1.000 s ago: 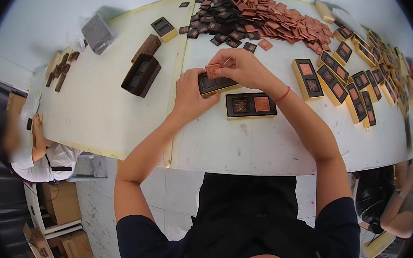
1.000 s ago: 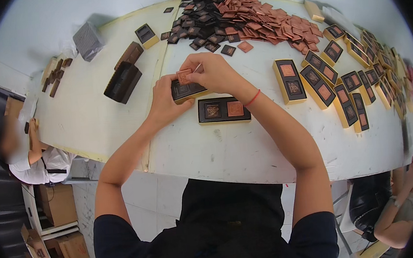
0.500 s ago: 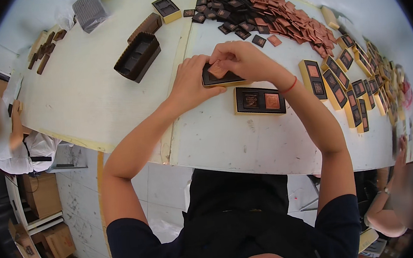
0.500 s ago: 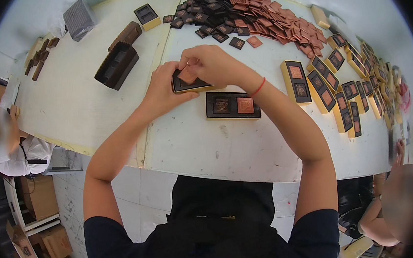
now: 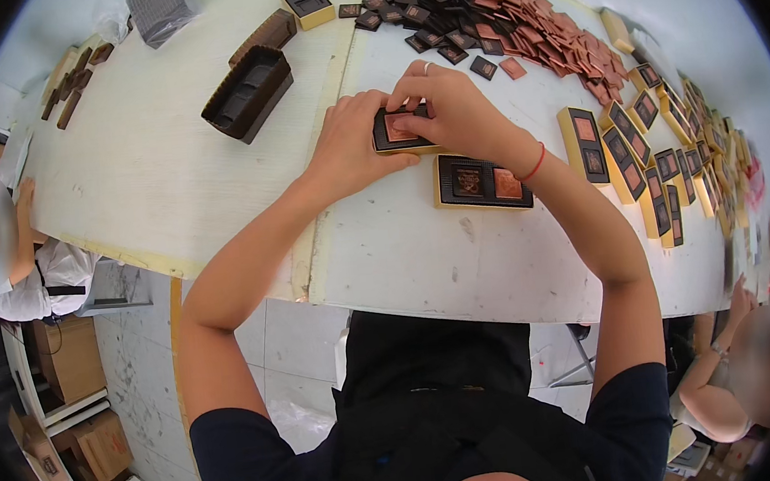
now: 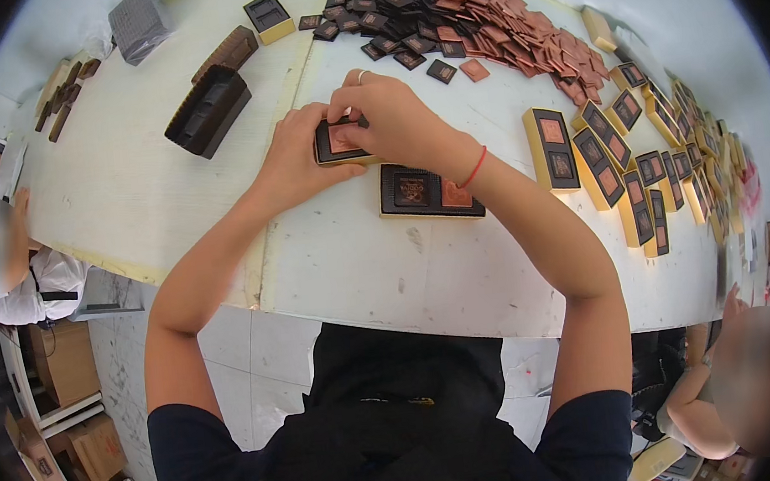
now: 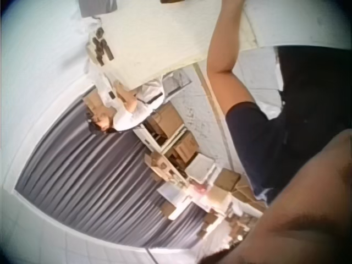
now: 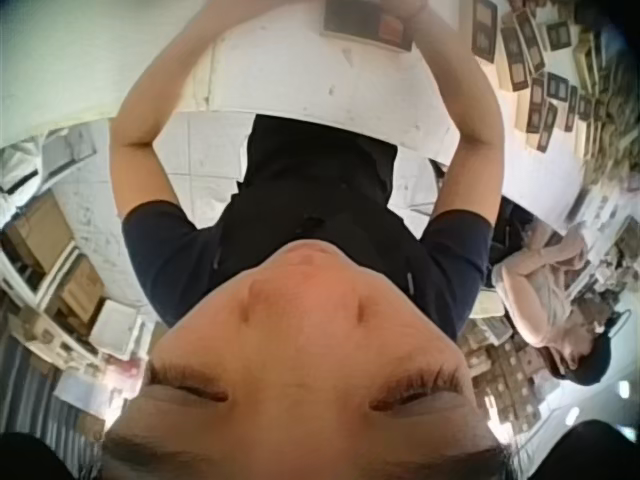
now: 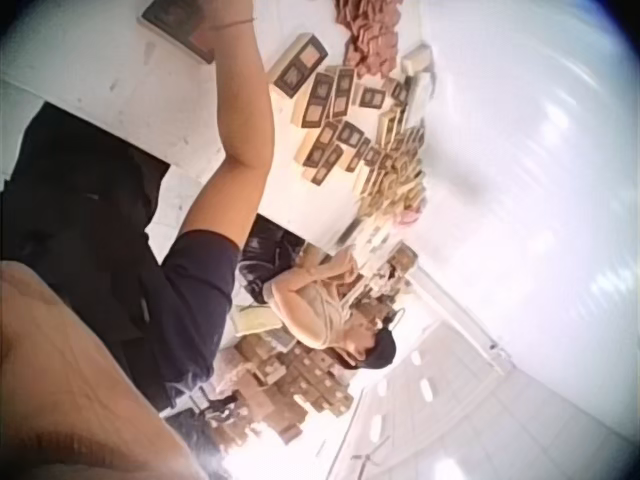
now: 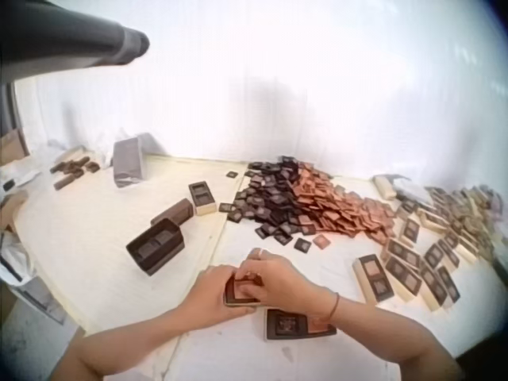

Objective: The person places small square inserts into rectangular compact cases on a table, then closes the cases and stacks them. The person also handles plastic bags and larger chocolate bars, placing them into trays.

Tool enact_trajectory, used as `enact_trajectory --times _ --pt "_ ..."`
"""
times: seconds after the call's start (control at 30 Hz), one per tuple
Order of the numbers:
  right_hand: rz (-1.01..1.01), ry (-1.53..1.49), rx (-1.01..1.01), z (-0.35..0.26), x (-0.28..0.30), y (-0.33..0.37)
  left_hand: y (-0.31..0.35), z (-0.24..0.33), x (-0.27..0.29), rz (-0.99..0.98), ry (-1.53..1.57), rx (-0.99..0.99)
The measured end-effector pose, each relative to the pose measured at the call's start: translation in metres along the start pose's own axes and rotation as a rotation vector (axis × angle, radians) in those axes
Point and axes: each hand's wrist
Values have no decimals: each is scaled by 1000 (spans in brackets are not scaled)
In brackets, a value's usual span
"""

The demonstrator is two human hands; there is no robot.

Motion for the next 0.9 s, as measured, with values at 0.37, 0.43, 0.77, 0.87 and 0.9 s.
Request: enact_trajectory --times 0.37,0.43,0.77,0.87,0.9 --pt "128 186 -192 39 44 3 -9 -28 -14 76 341 80" --pt "168 430 -195 75 69 2 -10 -29 -21 79 343 113" --pt "13 601 -334 121 73 -2 -11 -34 -16 -25 438 206" --pt "73 516 -436 110 75 -2 -10 -24 -9 -39 470 270" --pt "120 283 -463 103 75 -1 -11 -28 -11 -32 513 296"
Point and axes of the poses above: each hand's wrist, its own y-axis away from the middle knuckle, its own x-axis out of the back of the hand, z = x × y, and after that the axes turned 9 degrees about z, right-handed
